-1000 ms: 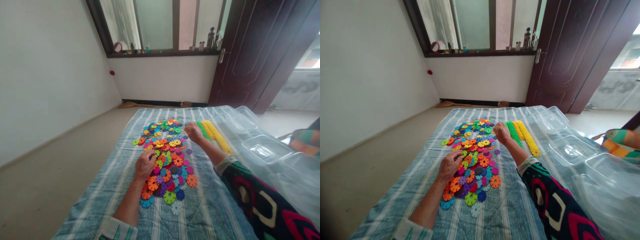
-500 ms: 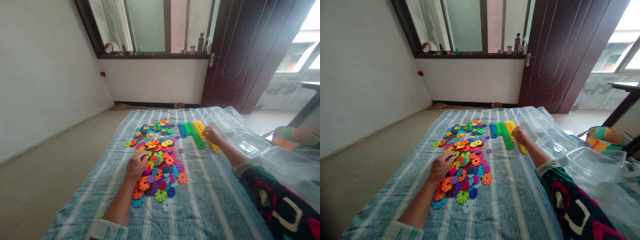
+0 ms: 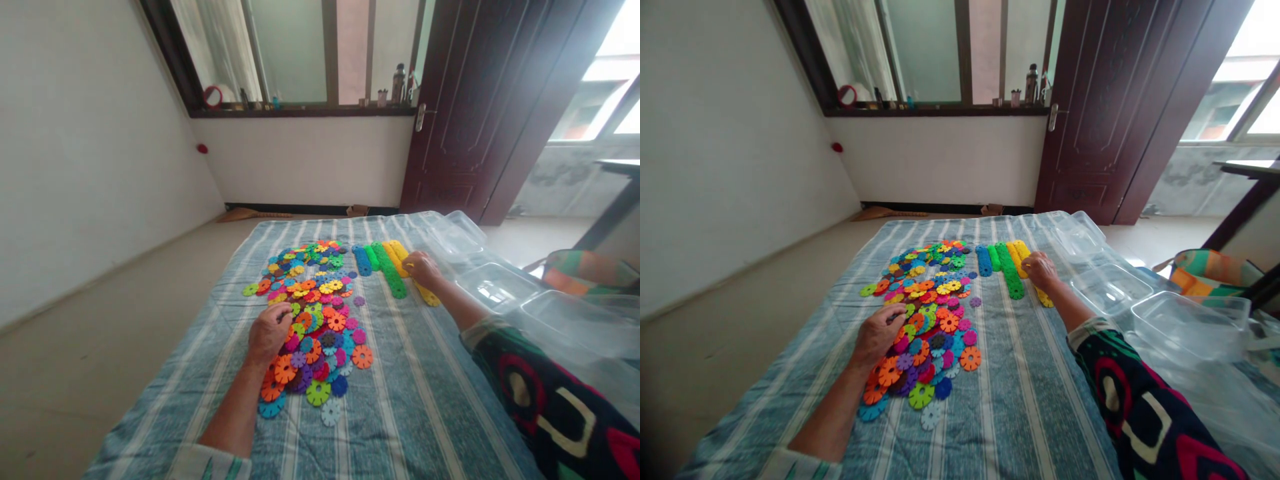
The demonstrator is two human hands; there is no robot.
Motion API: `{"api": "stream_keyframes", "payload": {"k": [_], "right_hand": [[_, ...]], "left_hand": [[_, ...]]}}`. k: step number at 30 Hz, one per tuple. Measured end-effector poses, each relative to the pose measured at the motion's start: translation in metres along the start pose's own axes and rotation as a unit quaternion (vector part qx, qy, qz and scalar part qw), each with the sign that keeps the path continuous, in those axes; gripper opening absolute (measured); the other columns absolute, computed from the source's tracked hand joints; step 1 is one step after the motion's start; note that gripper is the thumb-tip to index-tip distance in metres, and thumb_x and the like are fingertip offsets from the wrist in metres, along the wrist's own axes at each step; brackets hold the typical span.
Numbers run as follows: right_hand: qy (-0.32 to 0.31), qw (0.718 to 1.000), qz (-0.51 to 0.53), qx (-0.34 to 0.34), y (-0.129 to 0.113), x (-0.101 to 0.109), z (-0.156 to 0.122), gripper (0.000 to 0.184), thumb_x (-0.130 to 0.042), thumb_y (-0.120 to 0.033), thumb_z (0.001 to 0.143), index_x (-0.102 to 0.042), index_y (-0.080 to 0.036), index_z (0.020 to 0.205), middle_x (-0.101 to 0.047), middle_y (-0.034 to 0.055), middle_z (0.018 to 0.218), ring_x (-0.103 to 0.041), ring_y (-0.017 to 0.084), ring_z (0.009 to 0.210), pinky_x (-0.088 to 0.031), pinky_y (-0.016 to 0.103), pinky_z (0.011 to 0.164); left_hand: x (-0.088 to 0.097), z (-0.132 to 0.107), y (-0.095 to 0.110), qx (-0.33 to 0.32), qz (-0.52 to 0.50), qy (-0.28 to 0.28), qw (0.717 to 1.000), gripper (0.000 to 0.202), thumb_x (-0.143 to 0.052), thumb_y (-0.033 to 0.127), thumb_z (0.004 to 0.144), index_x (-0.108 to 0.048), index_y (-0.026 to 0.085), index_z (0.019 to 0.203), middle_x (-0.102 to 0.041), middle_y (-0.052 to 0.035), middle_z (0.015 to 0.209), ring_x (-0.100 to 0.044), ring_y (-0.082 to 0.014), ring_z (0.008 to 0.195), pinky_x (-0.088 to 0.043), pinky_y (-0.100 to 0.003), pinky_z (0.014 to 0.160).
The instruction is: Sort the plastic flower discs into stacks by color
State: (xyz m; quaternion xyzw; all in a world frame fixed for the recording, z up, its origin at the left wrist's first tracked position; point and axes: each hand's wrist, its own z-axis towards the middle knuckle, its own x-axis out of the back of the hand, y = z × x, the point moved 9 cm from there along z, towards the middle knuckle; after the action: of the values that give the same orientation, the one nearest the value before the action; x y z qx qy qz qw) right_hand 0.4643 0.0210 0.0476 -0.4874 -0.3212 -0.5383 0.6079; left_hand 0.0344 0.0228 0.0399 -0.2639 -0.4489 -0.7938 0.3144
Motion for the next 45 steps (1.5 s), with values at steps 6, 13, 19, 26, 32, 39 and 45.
{"api": "stream_keyframes", "payload": {"k": [6,13,19,26,32,39,45], "right_hand": [[0.040,0.999,0.002,-0.011,-0.012,0.019,-0.019,0.025,-0.049,-0.020,0.090,-0.074,-0.021,0.091,-0.067,0.0071,0.103,-0.056,0.021,0.101,-0.041,0.028,0.082],[0.087,0.990,0.065,0.090,-0.081,0.024,-0.062,0.026,-0.048,-0.022,0.093,-0.068,-0.020,0.076,-0.065,0.0054,0.083,-0.056,0.017,0.085,-0.040,0.026,0.079],[0.095,0.971,0.125,0.180,-0.145,0.010,-0.091,0.025,-0.048,-0.015,0.092,-0.063,-0.019,0.073,-0.063,0.0042,0.077,-0.054,0.016,0.080,-0.040,0.025,0.076],[0.134,0.963,0.099,0.213,-0.154,0.006,-0.104,0.027,-0.046,-0.014,0.093,-0.059,-0.019,0.070,-0.060,0.0041,0.075,-0.051,0.016,0.076,-0.038,0.026,0.072],[0.136,0.959,0.085,0.235,-0.158,0.002,-0.109,0.029,-0.044,-0.013,0.093,-0.059,-0.020,0.069,-0.060,0.0039,0.074,-0.051,0.016,0.077,-0.038,0.027,0.073],[0.137,0.956,0.081,0.248,-0.162,-0.003,-0.112,0.030,-0.043,-0.012,0.092,-0.058,-0.019,0.067,-0.058,0.0034,0.071,-0.048,0.016,0.072,-0.035,0.027,0.070],[0.147,0.951,0.086,0.258,-0.163,-0.004,-0.115,0.029,-0.043,-0.012,0.093,-0.058,-0.019,0.068,-0.058,0.0035,0.072,-0.048,0.016,0.073,-0.033,0.028,0.069]], "left_hand": [[0.001,0.001,0.002,-0.004,0.003,-0.002,1.000,0.023,-0.050,0.033,0.073,-0.070,0.022,0.078,-0.075,-0.0050,0.100,-0.069,-0.0209,0.095,-0.053,-0.032,0.093],[0.003,0.004,0.003,-0.013,0.009,-0.001,1.000,0.023,-0.051,0.035,0.072,-0.070,0.024,0.077,-0.076,-0.0033,0.097,-0.069,-0.0209,0.094,-0.053,-0.032,0.093],[0.002,0.007,0.000,-0.016,0.010,-0.005,1.000,0.026,-0.050,0.039,0.072,-0.070,0.024,0.078,-0.076,-0.0056,0.099,-0.069,-0.0226,0.096,-0.053,-0.033,0.092],[0.000,0.010,-0.006,-0.016,0.008,0.000,1.000,0.026,-0.050,0.040,0.071,-0.070,0.025,0.078,-0.076,-0.0047,0.098,-0.069,-0.0230,0.096,-0.054,-0.033,0.092],[0.001,0.008,-0.006,-0.017,0.012,0.005,1.000,0.025,-0.050,0.038,0.072,-0.070,0.025,0.078,-0.076,-0.0047,0.097,-0.070,-0.0232,0.095,-0.054,-0.034,0.091],[0.002,0.005,-0.004,-0.010,0.015,-0.004,1.000,0.025,-0.050,0.037,0.073,-0.071,0.024,0.079,-0.075,-0.0049,0.100,-0.069,-0.0226,0.096,-0.053,-0.033,0.092],[0.002,0.004,-0.003,-0.016,0.013,0.000,1.000,0.024,-0.051,0.036,0.074,-0.071,0.024,0.079,-0.075,-0.0044,0.100,-0.069,-0.0216,0.096,-0.053,-0.033,0.092]]}}
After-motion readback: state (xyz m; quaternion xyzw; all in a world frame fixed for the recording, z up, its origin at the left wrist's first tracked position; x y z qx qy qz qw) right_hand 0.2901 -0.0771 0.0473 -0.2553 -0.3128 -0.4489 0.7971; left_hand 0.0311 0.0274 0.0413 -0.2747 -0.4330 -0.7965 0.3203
